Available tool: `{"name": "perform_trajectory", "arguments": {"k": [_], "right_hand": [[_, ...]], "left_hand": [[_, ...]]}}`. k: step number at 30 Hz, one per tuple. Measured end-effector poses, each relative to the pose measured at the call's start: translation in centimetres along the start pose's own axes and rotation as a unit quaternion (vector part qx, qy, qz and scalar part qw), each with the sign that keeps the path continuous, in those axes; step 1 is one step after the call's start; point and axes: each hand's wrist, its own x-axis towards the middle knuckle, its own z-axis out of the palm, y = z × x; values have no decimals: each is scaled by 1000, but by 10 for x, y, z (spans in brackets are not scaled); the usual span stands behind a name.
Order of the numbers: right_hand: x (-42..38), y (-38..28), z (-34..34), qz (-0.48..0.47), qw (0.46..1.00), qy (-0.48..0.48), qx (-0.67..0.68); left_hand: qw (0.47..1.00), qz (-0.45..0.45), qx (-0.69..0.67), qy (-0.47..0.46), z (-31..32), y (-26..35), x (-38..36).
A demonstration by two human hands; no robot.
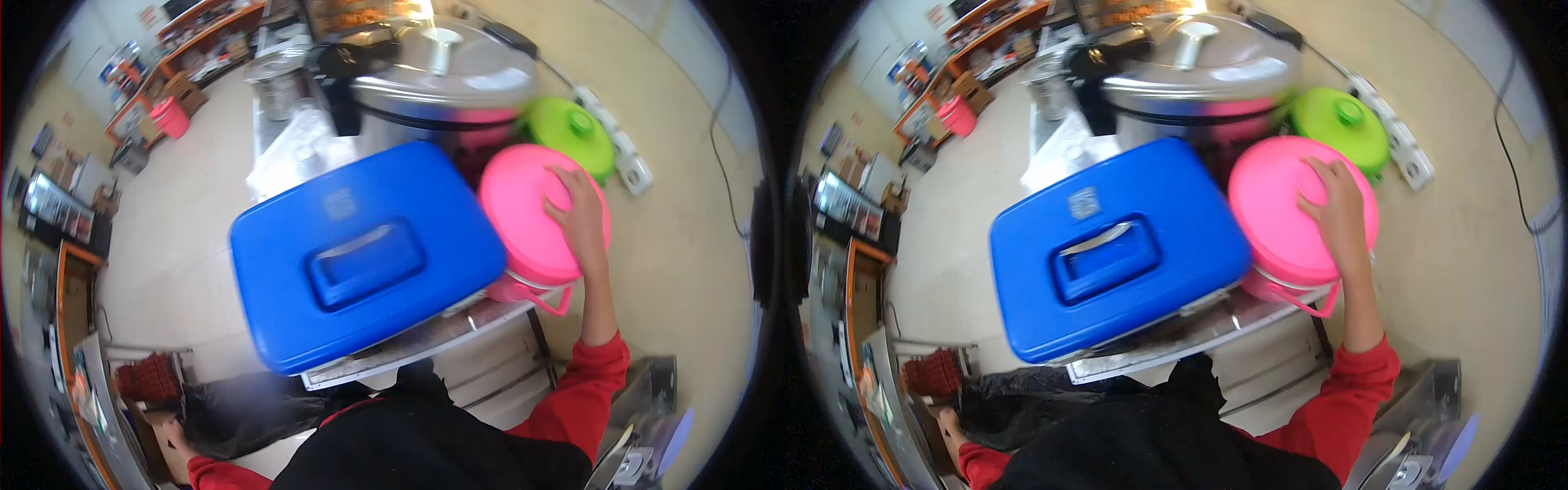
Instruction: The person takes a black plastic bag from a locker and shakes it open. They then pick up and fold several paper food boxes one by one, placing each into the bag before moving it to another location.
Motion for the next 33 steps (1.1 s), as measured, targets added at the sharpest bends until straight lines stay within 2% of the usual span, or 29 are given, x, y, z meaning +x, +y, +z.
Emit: {"name": "perform_trajectory", "arguments": {"k": [1, 2, 3, 4, 5, 7, 8, 9, 10, 11, 12, 14, 15, 16, 17, 18, 19, 20, 21, 23, 25, 26, 27, 28, 30, 31, 32, 33], "right_hand": [[-3, 1, 9, -7, 1000, 11, 2], [-7, 9, 14, -17, 1000, 22, 7], [-11, 12, 16, -23, 999, 46, 3], [-14, 17, 18, -29, 997, 68, 2], [-13, 28, 19, 5, 999, 47, 22], [-20, 40, 21, 61, 996, 66, 23], [-28, 40, 21, 62, 987, 84, -122], [-45, 29, 24, 11, 954, 196, -227], [-54, -33, 18, 34, 966, 216, -142], [-67, -91, 25, 42, 965, 256, -29], [-79, -145, 36, 56, 954, 283, 81], [-102, -249, 94, 25, 934, 248, 257], [-121, -318, 116, 37, 944, 105, 310], [-136, -383, 137, 50, 935, -41, 349], [-146, -418, 167, -57, 959, -145, 237], [-158, -482, 178, -69, 878, -296, 371], [-174, -498, 207, -153, 842, -385, 345], [-190, -514, 237, -235, 790, -465, 324], [-201, -539, 252, -278, 747, -537, 275], [-236, -541, 328, -109, 660, -668, 327], [-256, -557, 394, 1, 646, -688, 329], [-256, -572, 421, 54, 636, -693, 335], [-247, -588, 445, 61, 618, -720, 308], [-233, -606, 470, 67, 602, -744, 281], [-194, -643, 510, 95, 552, -789, 253], [-177, -658, 536, 134, 561, -760, 301], [-170, -669, 568, 178, 560, -729, 350], [-173, -677, 597, 229, 552, -699, 392]], "left_hand": [[999, -39, -10, -21, 9, -15, 4], [998, -4, -59, 11, 11, -19, -5], [998, -47, -38, 18, 2, -4, -15], [996, -54, -44, 53, 18, -29, -14], [997, -55, -60, 7, 22, -48, -14], [995, -74, -62, 12, 28, -77, -20], [991, -96, -88, 24, 30, -83, -23], [993, -104, -62, 4, 16, -69, -31], [994, -71, -78, 28, 29, -82, -38], [991, -98, -87, -15, 16, -61, -45], [985, -125, -85, -77, 34, -70, -50], [974, -95, -52, -197, 56, -62, -62], [957, -92, -53, -270, 64, -50, -65], [952, -17, -107, -288, 79, -47, -72], [932, 11, -165, -322, 82, -32, -71], [911, 56, -230, -337, 86, -21, -66], [888, 88, -336, -302, 101, -15, -61], [874, 69, -387, -286, 101, 0, -52], [857, 53, -438, -266, 95, 17, -38], [787, -1, -530, -316, 81, 48, -4], [731, 0, -604, -317, 71, 76, 31], [727, 54, -649, -219, 84, 90, 47], [712, 110, -683, -117, 101, 101, 61], [710, 77, -696, -75, 107, 105, 85], [656, -22, -738, -153, 138, 89, 137], [625, -69, -753, -193, 146, 78, 168], [626, -104, -742, -216, 125, 66, 202], [629, -103, -750, -177, 130, 55, 231]]}}
